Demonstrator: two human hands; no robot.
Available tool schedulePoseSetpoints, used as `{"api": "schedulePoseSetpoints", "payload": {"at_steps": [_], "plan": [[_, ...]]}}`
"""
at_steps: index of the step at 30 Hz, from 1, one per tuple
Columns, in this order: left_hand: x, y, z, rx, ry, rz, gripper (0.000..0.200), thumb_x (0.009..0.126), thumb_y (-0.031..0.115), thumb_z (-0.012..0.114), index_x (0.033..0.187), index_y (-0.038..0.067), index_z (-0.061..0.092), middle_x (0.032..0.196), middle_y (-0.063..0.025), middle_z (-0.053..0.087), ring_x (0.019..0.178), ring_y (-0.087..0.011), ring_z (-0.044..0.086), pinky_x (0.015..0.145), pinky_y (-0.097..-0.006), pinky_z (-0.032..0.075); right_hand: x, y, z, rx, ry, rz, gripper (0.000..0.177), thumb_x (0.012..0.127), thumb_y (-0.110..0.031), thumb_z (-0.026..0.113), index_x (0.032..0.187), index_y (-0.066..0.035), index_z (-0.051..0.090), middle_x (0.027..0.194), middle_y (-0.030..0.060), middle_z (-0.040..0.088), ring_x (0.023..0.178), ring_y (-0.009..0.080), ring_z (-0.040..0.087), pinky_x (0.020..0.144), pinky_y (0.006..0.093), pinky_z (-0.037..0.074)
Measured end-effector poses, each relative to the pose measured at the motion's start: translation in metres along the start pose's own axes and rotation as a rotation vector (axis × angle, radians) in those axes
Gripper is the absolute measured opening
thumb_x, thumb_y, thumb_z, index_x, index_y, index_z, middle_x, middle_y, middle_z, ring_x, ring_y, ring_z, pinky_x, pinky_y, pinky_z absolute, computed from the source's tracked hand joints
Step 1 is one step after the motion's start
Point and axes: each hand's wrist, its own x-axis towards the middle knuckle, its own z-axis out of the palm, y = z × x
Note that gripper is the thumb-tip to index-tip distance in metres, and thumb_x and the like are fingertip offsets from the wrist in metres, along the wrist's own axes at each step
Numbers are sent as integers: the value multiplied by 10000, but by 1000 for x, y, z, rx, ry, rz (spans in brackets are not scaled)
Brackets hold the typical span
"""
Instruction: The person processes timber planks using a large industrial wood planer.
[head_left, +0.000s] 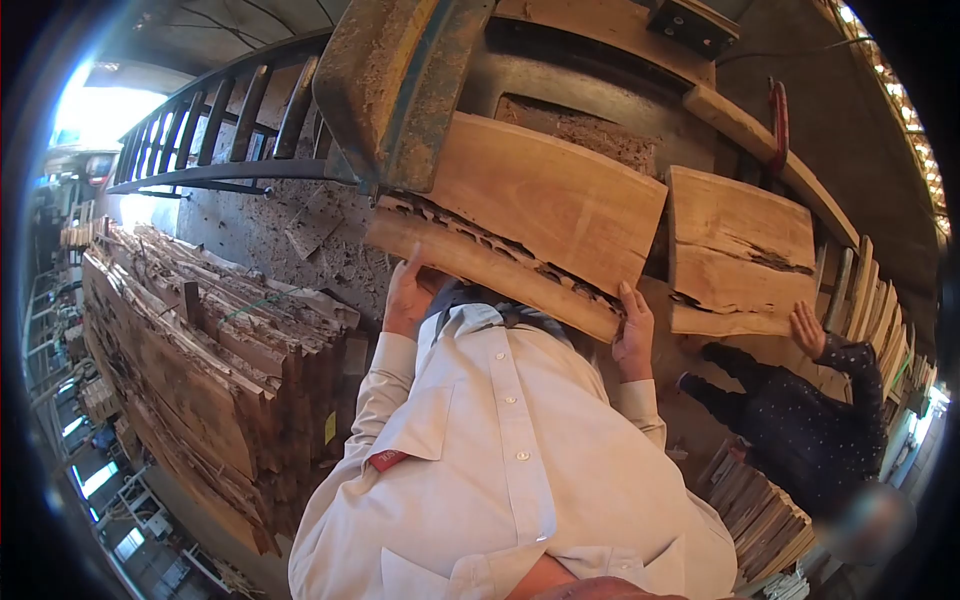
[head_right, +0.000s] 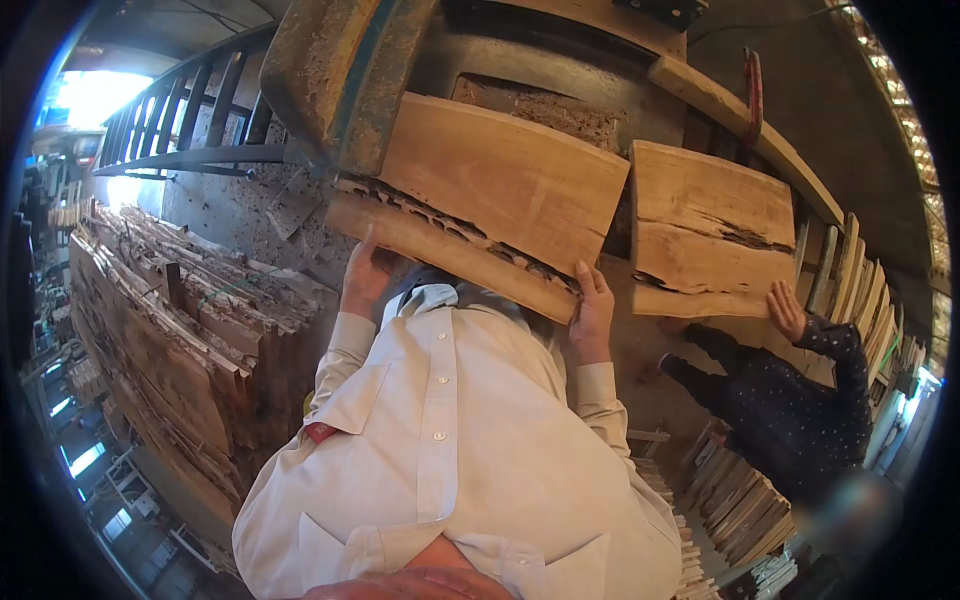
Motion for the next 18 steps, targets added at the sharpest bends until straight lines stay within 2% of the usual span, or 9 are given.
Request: {"api": "schedulePoseSetpoints", "payload": {"at_steps": [1, 2, 7, 10, 13, 14, 16, 18], "plan": [[5, 0, -4, -72, 68, 38, 428, 1001, 236, 699, 1355, 25, 583, 1278, -99, 691, 1180, -240, 670, 980, -406, 561, -2, 2, -9, 29, -6, 11, 289, 1012, -227, 693, 1199, -8, 662, 1117, 77, 716, 992, 161, 703, 863, 325, 590], [10, 2, -8, -145, 135, 79, 420, 1004, 241, 697, 1351, 30, 588, 1269, -87, 698, 1170, -233, 675, 974, -402, 563, -3, 5, -16, 94, -16, 21, 296, 1016, -232, 686, 1210, -10, 659, 1138, 82, 715, 1021, 173, 699, 891, 341, 583], [19, 16, -9, 26, 137, 31, 385, 993, 212, 712, 1330, 60, 606, 1270, -69, 696, 1144, -221, 684, 966, -395, 570, -16, 27, -40, 441, -166, -15, 295, 1026, -215, 664, 1276, -59, 642, 1279, 78, 687, 1187, 231, 655, 1037, 395, 535], [18, 2, -5, 2, 108, -27, 380, 980, 170, 722, 1323, 55, 607, 1264, -72, 694, 1137, -227, 685, 953, -387, 580, -33, 34, -27, 566, -126, -37, 302, 1022, -211, 670, 1291, -78, 635, 1286, 65, 689, 1205, 246, 650, 1054, 416, 528], [13, -19, -5, -12, 52, -80, 377, 974, 139, 723, 1320, 47, 603, 1252, -75, 694, 1130, -225, 687, 939, -377, 588, -16, 35, -48, 614, 31, -54, 305, 1020, -209, 673, 1300, -95, 630, 1291, 56, 687, 1233, 241, 632, 1064, 438, 526], [14, -24, -4, -10, 29, -87, 375, 974, 130, 721, 1319, 44, 602, 1247, -77, 694, 1127, -223, 687, 935, -373, 591, -13, 30, -56, 570, 6, -90, 312, 1023, -228, 668, 1298, -84, 630, 1285, 63, 689, 1237, 245, 631, 1066, 434, 521], [8, -26, 17, 55, -18, -39, 372, 970, 126, 726, 1312, 46, 606, 1238, -75, 694, 1125, -215, 686, 927, -370, 594, -21, 17, -66, 478, -41, -151, 333, 1028, -265, 657, 1293, -63, 632, 1272, 77, 695, 1243, 253, 629, 1072, 426, 512], [1, -19, 45, 95, -60, 1, 369, 962, 121, 734, 1303, 48, 612, 1224, -71, 696, 1113, -209, 689, 914, -361, 599, -29, 13, -68, 508, 6, -187, 360, 1028, -272, 657, 1320, -64, 616, 1276, 81, 692, 1236, 255, 634, 1059, 423, 520]]}}
